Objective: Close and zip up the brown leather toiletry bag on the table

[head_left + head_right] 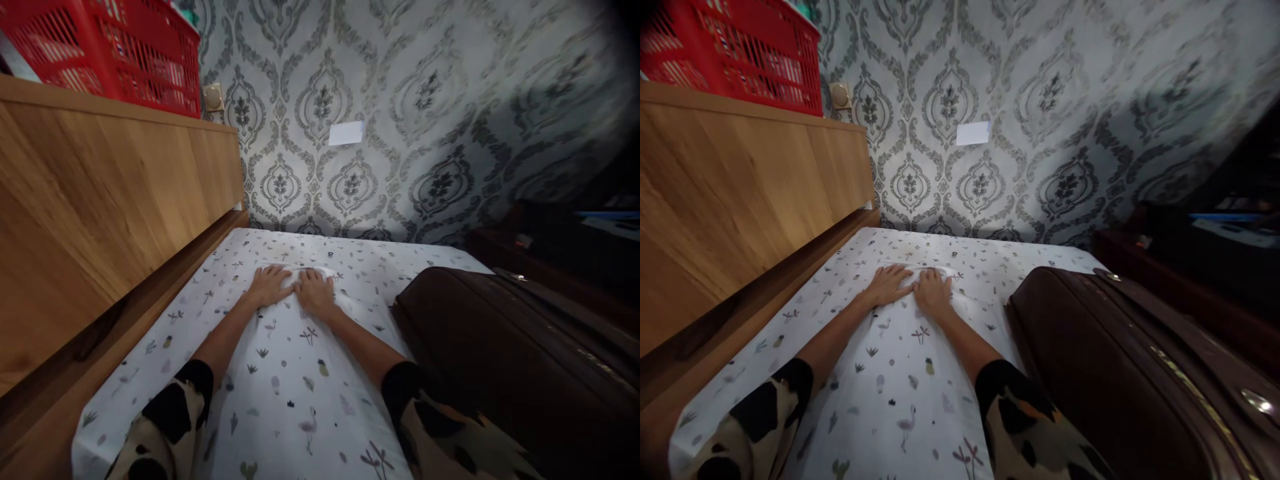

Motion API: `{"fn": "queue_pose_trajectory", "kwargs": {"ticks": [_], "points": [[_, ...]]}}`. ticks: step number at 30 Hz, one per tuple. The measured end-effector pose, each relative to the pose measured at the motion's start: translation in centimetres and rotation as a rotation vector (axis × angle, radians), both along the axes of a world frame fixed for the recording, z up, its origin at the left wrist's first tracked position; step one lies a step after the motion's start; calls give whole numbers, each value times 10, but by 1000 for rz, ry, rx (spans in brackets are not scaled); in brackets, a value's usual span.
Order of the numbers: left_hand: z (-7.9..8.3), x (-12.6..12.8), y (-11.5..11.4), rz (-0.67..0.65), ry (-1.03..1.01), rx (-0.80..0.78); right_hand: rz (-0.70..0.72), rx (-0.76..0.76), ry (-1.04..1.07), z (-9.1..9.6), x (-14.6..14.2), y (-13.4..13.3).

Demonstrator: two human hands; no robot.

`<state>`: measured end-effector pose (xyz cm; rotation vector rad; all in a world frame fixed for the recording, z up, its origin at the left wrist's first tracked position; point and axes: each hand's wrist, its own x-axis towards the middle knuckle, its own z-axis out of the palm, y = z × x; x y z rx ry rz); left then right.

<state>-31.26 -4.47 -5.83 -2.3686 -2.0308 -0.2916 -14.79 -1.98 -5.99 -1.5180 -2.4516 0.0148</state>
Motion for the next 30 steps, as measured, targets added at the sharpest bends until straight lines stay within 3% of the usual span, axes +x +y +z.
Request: {"fn": "queue_pose_trajectory", "kwargs": {"ticks": [7,13,17,23,30], "points": [[0,2,1,33,6,-81,-17,-1,0,-7,2,7],[4,21,-26,46,137,112,-16,51,-14,2,5,-24],[5,26,-29,43,195,142,29,62,-42,5,3,-29],[7,20,-21,51,140,129,33,43,-57,5,0,-13],[1,13,-29,-10,59,123,51,42,-60,5,5,-20]]}}
